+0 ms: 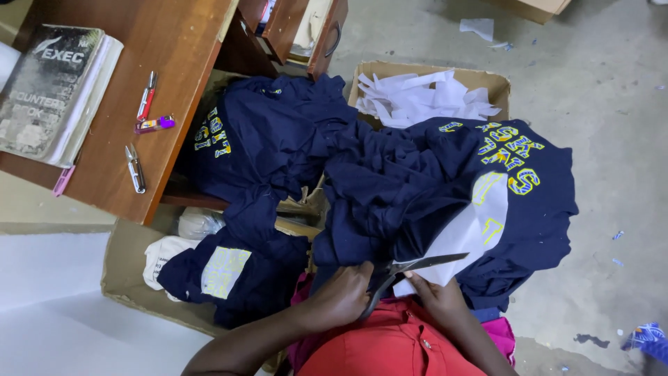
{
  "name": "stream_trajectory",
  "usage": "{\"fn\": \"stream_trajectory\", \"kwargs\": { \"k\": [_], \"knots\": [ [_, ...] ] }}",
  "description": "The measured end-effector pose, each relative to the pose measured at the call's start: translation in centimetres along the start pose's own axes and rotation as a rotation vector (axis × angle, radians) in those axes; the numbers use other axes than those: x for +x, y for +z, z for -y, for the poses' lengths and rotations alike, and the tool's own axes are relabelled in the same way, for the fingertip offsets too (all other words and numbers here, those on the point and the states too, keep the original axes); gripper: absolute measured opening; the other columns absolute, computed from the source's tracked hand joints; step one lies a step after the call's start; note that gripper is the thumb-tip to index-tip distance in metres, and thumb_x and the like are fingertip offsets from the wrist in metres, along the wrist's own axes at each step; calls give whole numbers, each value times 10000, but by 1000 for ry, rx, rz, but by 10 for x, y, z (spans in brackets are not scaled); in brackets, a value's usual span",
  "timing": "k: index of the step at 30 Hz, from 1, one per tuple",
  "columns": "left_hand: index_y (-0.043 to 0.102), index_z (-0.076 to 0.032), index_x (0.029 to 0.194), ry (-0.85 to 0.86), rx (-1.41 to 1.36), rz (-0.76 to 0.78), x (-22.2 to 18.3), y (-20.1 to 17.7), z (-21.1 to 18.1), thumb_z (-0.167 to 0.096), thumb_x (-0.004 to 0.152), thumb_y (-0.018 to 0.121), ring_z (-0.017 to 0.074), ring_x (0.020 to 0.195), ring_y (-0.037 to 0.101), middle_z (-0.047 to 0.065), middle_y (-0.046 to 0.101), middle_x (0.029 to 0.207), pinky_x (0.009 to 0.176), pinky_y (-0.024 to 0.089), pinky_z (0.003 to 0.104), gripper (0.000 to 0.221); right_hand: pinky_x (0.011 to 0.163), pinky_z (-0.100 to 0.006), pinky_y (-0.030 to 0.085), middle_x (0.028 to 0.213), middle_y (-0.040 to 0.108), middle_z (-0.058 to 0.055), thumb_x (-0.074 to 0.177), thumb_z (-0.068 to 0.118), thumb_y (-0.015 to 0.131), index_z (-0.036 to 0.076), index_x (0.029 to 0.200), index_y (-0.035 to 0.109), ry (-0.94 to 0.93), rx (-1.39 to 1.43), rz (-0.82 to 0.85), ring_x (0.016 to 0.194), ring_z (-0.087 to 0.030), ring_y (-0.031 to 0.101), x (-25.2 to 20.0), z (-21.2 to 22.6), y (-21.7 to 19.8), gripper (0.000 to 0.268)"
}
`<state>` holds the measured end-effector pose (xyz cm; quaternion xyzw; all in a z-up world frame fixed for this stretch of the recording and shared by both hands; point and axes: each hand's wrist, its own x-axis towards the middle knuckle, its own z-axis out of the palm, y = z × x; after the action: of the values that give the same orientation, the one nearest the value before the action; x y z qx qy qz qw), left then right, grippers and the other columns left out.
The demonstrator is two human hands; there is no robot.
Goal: Trimming excess backing material from embroidered t-shirts using scissors at a garment finishing station.
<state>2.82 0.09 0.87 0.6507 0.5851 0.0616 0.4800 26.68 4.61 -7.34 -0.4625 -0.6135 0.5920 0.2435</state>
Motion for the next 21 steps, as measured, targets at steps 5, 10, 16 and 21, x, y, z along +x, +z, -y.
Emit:
{"fn": "stream_trajectory", "kwargs": {
  "k": [5,10,16,21],
  "knots": [
    [557,5,942,-60,-94,-6,-4,-6,-14,-128,934,630,367,607,669,173,689,725,565,481,505,151,997,-466,527,1184,755,-182,1028,297,599,94,1229,722,-393,-378,-50,1138,-377,704,8,-27,1,312],
    [560,6,1007,-57,-111,-1,5,-1,-6,-176,953,658,393,716,698,196,715,835,605,504,511,214,971,-465,528,1157,752,-182,1008,276,605,90,1196,715,-418,-395,-32,1108,-381,704,24,-23,8,286],
    [562,-22,959,-1,-123,-72,22,10,9,-189,897,677,412,724,673,186,716,826,634,481,514,212,925,-464,530,1112,748,-183,973,240,617,85,1139,702,-439,-418,-5,1057,-387,706,47,-15,15,242],
    [547,-1,1041,-12,-44,-103,23,1,0,-309,952,657,536,889,679,279,721,952,726,490,585,339,891,-463,532,1077,744,-184,947,213,626,81,1096,692,-451,-427,8,1018,-392,707,46,-22,17,210]
  ]
}}
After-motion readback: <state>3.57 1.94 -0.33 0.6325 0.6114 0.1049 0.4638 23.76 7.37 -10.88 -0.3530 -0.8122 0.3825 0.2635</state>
